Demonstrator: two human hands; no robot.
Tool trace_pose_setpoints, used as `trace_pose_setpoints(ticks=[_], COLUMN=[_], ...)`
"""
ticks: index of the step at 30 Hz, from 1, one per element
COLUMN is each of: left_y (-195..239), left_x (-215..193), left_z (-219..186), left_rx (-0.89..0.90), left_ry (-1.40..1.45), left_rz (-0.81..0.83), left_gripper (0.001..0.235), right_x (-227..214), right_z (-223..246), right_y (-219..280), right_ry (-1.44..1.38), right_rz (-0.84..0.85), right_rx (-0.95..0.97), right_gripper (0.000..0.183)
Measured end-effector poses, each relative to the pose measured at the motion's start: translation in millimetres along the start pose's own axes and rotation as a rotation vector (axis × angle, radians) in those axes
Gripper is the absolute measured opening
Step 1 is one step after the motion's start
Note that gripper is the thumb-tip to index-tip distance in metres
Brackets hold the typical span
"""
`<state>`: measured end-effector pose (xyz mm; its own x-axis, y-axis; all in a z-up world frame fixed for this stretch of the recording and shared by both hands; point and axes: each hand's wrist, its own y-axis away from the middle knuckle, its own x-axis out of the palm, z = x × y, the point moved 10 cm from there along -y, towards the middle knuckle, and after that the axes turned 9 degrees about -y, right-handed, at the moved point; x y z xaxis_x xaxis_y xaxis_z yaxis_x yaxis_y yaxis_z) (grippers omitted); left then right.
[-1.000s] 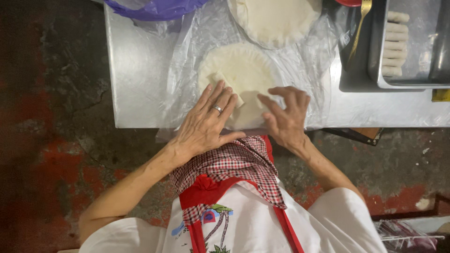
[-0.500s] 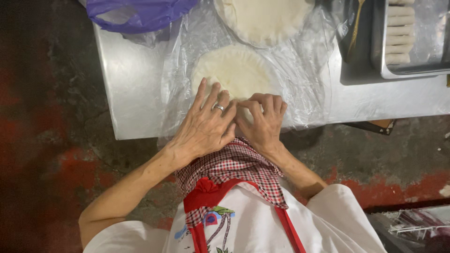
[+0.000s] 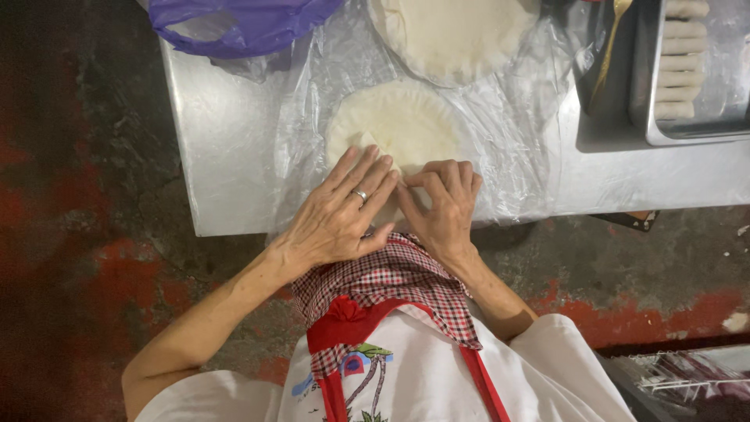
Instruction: The person prepares lumpia by placing a cooked filling onto a round wrapper with a spoon, folding the sides, and rolling the wrapper tightly by hand, then placing the finished roll into a metal tray.
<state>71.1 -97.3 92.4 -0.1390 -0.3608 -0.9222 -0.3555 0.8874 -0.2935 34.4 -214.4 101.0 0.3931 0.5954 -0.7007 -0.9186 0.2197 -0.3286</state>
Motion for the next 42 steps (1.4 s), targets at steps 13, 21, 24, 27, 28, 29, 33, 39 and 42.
trace_pose_setpoints(ticks=[13, 21, 24, 27, 28, 29, 33, 39, 42], left_y=[-11.2, -23.1, -30.9, -35.9, -36.4, -38.4, -50.7, -43.7, -8.4], left_x=[15.9, 23.0, 24.0, 24.5, 25.8, 25.9, 41.2, 18.5, 4.1], left_z=[2.9, 3.0, 2.0, 2.6, 3.2, 4.1, 4.6, 9.6, 1.3], left_rx=[0.032, 0.03, 0.03, 0.024, 0.018, 0.01, -0.007, -0.019, -0.121], left_ry=[-0.01, 0.007, 0.018, 0.018, 0.009, 0.008, 0.173, 0.257, 0.142], left_rz=[0.012, 0.014, 0.025, 0.049, 0.062, 0.048, 0.067, -0.098, -0.239], left_gripper=[0.07, 0.075, 0.077, 0.082, 0.086, 0.086, 0.109, 0.113, 0.098], right_x=[-2.3, -31.9, -39.0, -46.3, -46.9, -48.4, -46.5, -45.3, -53.2], right_z=[-22.7, -44.4, -46.7, -44.0, -41.8, -41.1, -34.0, -23.0, -23.4], right_y=[-9.6, -5.3, -5.7, -6.3, -6.5, -8.1, -10.6, -24.4, -28.5], right_ry=[-0.125, -0.096, -0.142, -0.157, -0.152, -0.151, -0.164, -0.248, -0.265], right_rz=[0.146, -0.012, -0.049, -0.077, -0.074, -0.078, -0.067, -0.122, -0.173], right_rx=[0.196, 0.22, 0.244, 0.243, 0.237, 0.237, 0.243, 0.142, 0.121], right_gripper=[0.009, 0.008, 0.009, 0.012, 0.012, 0.016, 0.03, 0.045, 0.045])
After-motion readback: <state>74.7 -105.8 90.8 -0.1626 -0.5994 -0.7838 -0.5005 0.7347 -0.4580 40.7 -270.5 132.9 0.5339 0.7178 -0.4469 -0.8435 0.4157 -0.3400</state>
